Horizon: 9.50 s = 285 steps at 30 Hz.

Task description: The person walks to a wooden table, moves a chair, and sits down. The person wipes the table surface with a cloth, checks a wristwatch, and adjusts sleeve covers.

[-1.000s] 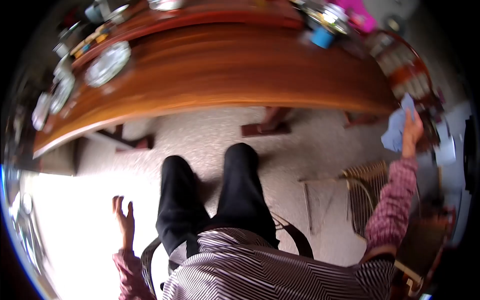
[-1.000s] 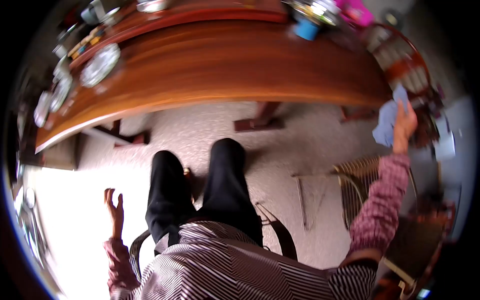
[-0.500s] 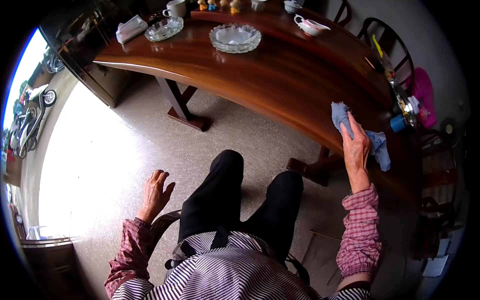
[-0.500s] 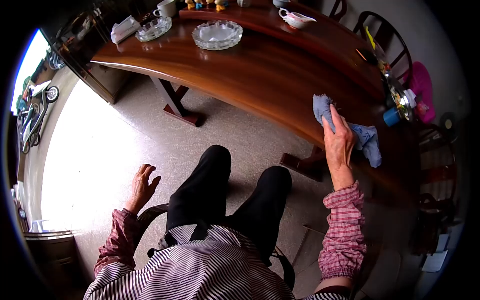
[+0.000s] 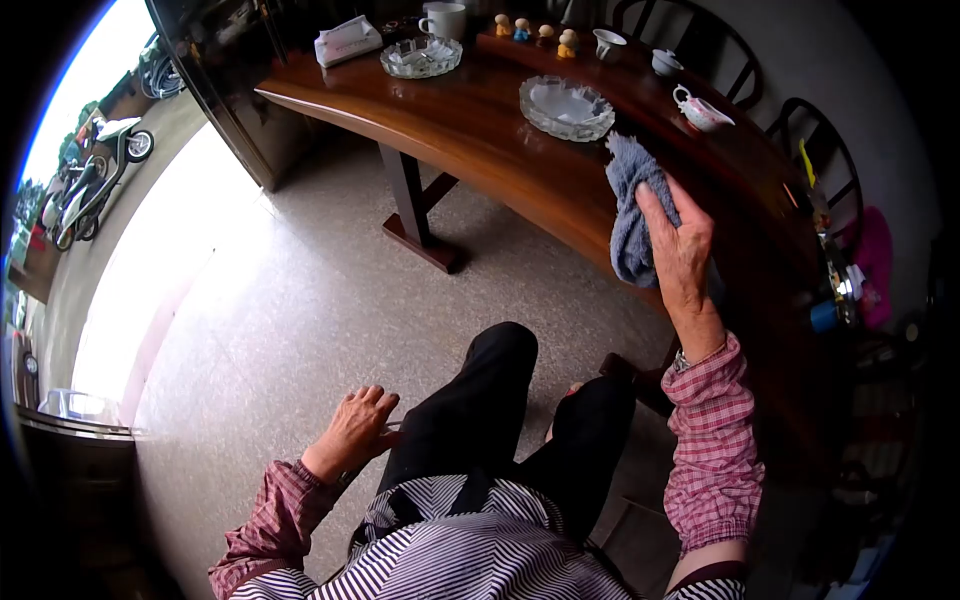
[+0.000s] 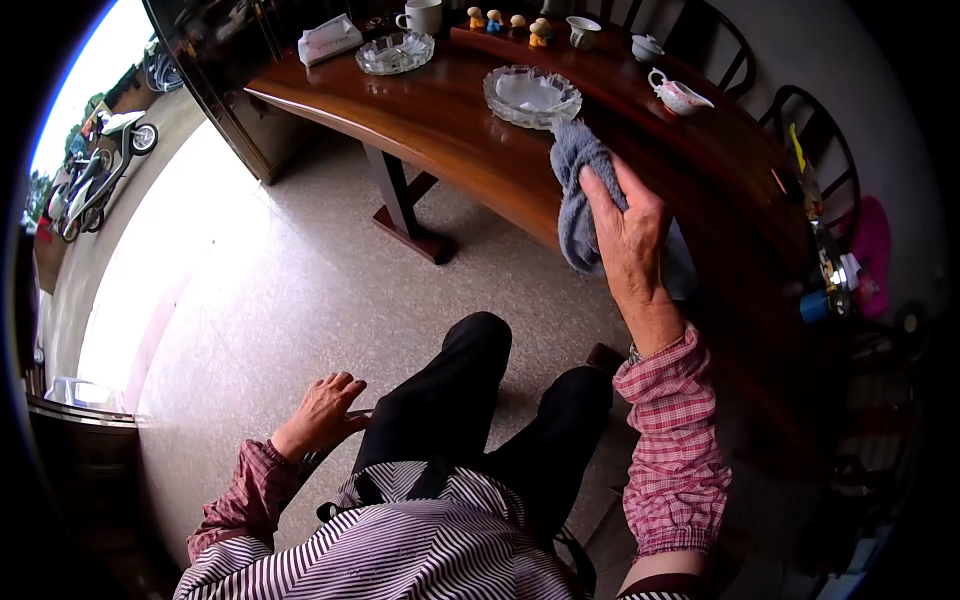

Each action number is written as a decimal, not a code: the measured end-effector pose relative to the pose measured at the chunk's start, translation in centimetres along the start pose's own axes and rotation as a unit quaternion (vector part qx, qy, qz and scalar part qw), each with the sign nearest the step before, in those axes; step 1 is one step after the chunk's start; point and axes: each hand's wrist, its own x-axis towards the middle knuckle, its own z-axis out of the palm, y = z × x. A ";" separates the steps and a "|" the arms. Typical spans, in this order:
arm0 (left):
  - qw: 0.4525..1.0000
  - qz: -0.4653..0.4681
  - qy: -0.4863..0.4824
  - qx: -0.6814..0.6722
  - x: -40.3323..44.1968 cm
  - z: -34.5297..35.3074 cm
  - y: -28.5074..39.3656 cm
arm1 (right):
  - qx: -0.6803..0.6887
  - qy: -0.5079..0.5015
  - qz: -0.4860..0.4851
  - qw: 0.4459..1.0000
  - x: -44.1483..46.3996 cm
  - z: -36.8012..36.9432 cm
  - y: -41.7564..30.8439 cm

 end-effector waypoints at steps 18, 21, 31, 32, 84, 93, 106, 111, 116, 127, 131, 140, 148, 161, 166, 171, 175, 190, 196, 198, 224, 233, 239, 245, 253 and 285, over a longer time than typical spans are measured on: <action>0.997 -0.042 -0.057 -0.006 -1.6 1.4 -1.4 | -0.150 0.094 0.231 0.957 -3.6 -15.2 10.9; 0.997 -0.036 -0.067 0.000 -1.2 1.5 -1.3 | -0.115 0.122 0.228 0.959 -4.1 -14.9 9.3; 0.992 -0.059 -0.099 0.051 -1.3 2.6 -0.6 | -0.328 0.064 -0.051 0.941 -1.7 -5.6 6.5; 0.992 -0.061 -0.099 0.051 -1.2 2.5 -1.0 | -0.329 0.064 -0.066 0.940 -0.9 -5.7 6.4; 0.663 0.167 -0.163 -0.712 13.4 -9.4 22.2 | 0.404 0.010 0.130 0.906 -8.4 -11.9 -1.6; 0.752 0.050 -0.069 -0.653 9.3 -5.3 16.2 | 0.255 -0.083 0.407 0.873 -21.1 -4.9 -3.1; 0.753 0.028 -0.098 -0.650 9.7 -2.7 15.8 | 0.087 -0.064 0.172 0.979 -20.8 -4.5 -4.6; 0.637 0.028 -0.076 -0.766 10.7 -2.3 15.1 | 0.070 0.004 0.128 0.989 -19.3 -5.7 -5.9; 0.547 0.034 -0.081 -0.832 11.5 -3.1 15.5 | 0.073 -0.007 0.133 0.988 -18.4 -6.5 -6.4; 0.519 0.165 -0.045 -0.837 13.2 -4.0 13.2 | 0.019 0.035 0.115 0.993 -18.3 -8.3 -6.8; 0.539 0.130 -0.063 -0.830 13.2 -3.3 13.8 | 0.019 0.011 0.101 0.995 -18.6 -8.1 -6.6; 0.736 0.089 -0.107 -0.663 12.8 -2.1 15.0 | -0.010 -0.018 0.096 0.995 -18.5 -7.9 -7.3; 0.880 0.309 -0.053 -0.358 14.0 -4.0 17.1 | -0.013 -0.021 0.091 0.996 -18.3 -8.0 -7.1; 0.901 0.341 -0.062 -0.261 15.4 -11.1 18.8 | 0.176 0.103 0.244 0.948 -18.4 -11.3 -4.5; 0.875 0.242 -0.126 -0.400 15.5 -11.3 19.8 | 0.139 0.113 0.230 0.957 -18.1 -11.0 -4.5; 0.784 0.089 -0.141 -0.597 14.9 -10.6 20.4 | 0.102 0.021 0.235 0.966 -18.5 -8.4 -3.8; 0.765 0.122 -0.189 -0.603 15.6 -10.6 20.5 | 0.290 -0.014 0.311 0.905 -18.7 -7.3 -5.3; 0.858 0.108 -0.153 -0.479 15.4 -9.4 20.3 | 0.268 -0.020 0.310 0.912 -22.8 -6.7 -2.4; 0.860 0.133 -0.091 -0.484 16.6 -8.4 20.1 | 0.168 0.019 0.272 0.947 -21.2 -7.8 -3.5; 0.863 0.143 -0.061 -0.480 17.0 -8.0 19.8 | 0.306 0.099 0.278 0.905 -20.8 -7.4 -4.1; 0.873 0.199 0.256 -0.365 13.1 -3.5 17.9 | 0.320 0.160 0.320 0.877 -20.1 -8.9 -4.0; 0.906 0.028 0.168 -0.388 8.8 -1.0 5.2 | -0.048 0.388 0.184 0.902 -12.3 -23.7 1.2; 0.928 0.018 0.102 -0.358 8.1 0.5 5.1 | 0.023 0.260 0.214 0.941 -10.6 -17.4 9.3; 0.929 0.000 0.052 -0.365 8.5 2.5 6.2 | 0.166 0.135 0.161 0.964 -7.2 -5.5 5.9; 0.961 0.049 0.097 -0.256 4.4 1.6 6.0 | 0.292 -0.057 0.251 0.921 -7.2 15.2 -1.5; 0.997 0.055 0.052 -0.025 0.8 4.6 3.1 | -0.361 0.062 0.142 0.920 -2.5 -9.2 11.1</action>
